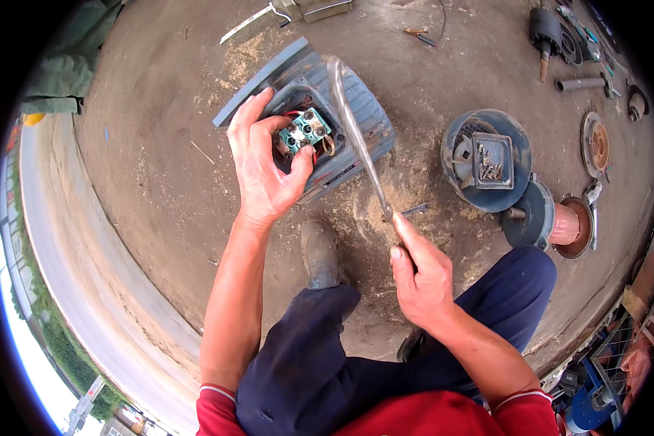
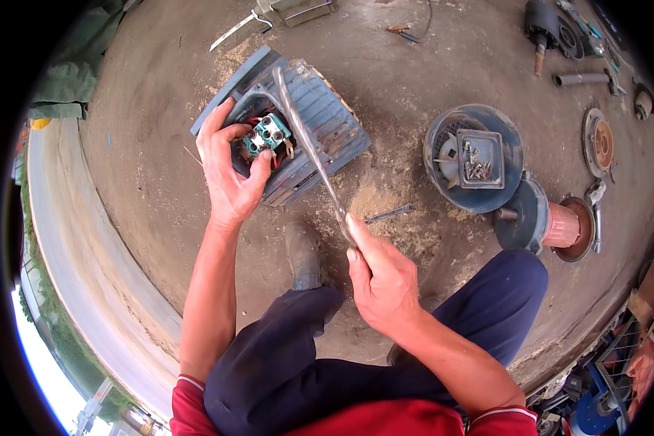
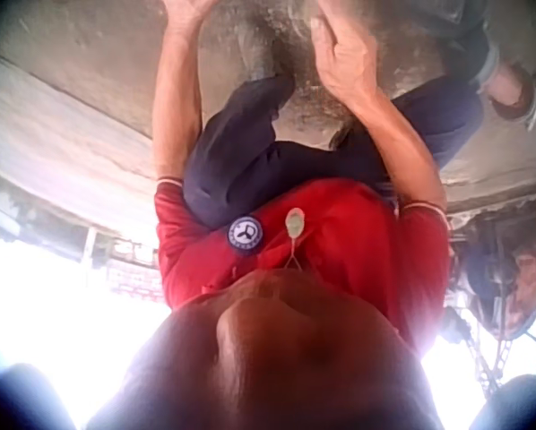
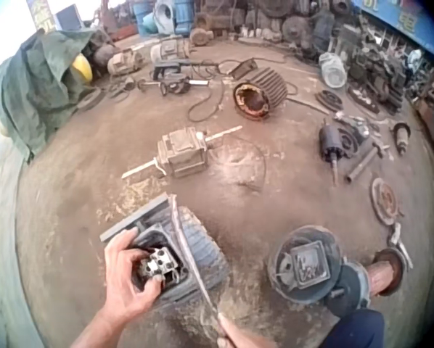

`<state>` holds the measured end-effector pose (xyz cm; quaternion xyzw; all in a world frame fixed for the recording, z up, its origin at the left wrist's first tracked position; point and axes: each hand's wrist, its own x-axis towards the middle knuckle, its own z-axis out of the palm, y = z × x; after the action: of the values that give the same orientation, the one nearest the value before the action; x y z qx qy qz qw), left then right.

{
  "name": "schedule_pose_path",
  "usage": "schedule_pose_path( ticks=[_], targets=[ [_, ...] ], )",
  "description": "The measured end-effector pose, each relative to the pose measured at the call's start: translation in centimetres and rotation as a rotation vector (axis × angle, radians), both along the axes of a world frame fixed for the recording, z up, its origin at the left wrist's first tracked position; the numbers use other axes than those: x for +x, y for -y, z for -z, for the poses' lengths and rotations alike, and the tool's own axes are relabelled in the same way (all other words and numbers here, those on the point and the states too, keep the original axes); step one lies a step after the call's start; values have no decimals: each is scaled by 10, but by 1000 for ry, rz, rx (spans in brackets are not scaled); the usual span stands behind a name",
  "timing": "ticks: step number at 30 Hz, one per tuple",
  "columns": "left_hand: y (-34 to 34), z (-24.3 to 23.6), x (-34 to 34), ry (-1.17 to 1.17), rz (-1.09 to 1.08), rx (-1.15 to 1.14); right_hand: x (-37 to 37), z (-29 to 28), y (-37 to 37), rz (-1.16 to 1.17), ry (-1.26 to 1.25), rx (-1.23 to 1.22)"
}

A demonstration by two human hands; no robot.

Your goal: The person uses a wrench to loosen and tighten bolts on a small electric motor component placed on the ground. They then walk through a scrapyard to retrieve a screwdriver and return to the motor to continue adjusting the internal wiring and terminals.

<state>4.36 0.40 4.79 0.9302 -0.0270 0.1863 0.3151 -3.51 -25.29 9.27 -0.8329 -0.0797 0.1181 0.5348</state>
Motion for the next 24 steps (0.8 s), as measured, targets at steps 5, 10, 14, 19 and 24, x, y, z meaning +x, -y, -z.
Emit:
schedule_pose_path(
  ticks=[5,10,14,19,24],
  targets=[
    [-2,0,1,9,18,-35,30,3,-10,-129,19,-27],
    [-1,-2,-1,22,15,4,38,-9,18,-172,32,-80],
    [-2,2,-1,14,20,-32,58,-5,2,-249,65,-147],
    [-2,0,-3,6,-1,-16,48,-16,23,-228,98,-118],
    [-6,3,-5,-2,-15,-38,37,-16,20,-205,89,-162]
  ],
)
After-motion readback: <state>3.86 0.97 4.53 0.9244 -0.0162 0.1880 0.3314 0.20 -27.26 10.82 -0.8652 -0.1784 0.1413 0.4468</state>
